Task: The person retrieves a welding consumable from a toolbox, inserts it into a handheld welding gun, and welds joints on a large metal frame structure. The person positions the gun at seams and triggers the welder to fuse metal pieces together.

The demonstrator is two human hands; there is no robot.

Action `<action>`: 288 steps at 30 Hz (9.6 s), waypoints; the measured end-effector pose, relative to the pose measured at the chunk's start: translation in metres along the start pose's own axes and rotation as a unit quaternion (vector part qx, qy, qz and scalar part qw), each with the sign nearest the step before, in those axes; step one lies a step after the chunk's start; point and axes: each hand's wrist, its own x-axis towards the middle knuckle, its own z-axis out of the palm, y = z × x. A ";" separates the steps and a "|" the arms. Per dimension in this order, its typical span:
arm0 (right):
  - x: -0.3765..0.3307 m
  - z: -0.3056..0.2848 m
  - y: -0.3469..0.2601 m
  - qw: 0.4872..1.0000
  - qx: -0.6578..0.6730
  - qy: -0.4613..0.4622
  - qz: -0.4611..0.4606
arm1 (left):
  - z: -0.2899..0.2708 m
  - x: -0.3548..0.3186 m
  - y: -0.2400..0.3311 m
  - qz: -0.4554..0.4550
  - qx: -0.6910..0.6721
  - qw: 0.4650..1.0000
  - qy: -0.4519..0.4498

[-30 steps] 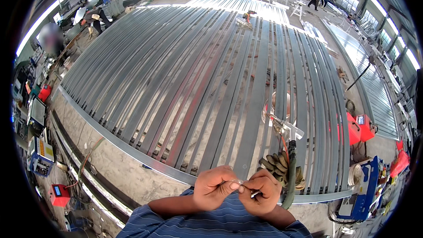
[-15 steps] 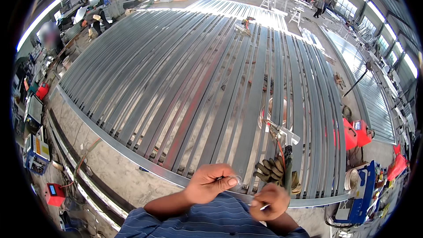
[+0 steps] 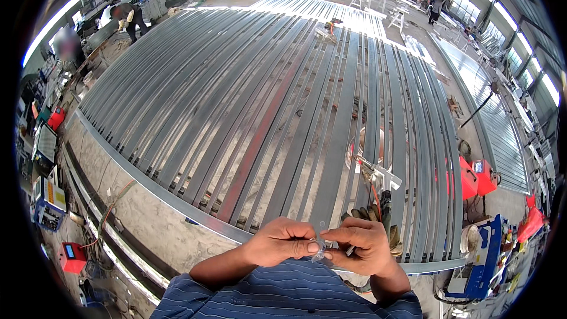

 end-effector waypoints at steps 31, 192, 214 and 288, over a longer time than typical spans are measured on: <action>-0.008 0.013 0.017 0.999 0.013 0.038 0.002 | -0.001 0.007 -0.003 -0.038 -0.083 0.996 -0.024; -0.034 0.077 0.080 0.648 0.624 0.374 0.226 | 0.036 0.031 -0.045 0.196 0.421 0.868 0.175; -0.033 0.082 0.079 0.603 0.680 0.355 0.219 | 0.023 0.046 -0.047 -0.026 0.250 0.946 0.207; -0.021 0.029 0.043 0.999 0.018 0.000 0.027 | -0.025 -0.009 -0.016 -0.160 0.016 0.984 -0.080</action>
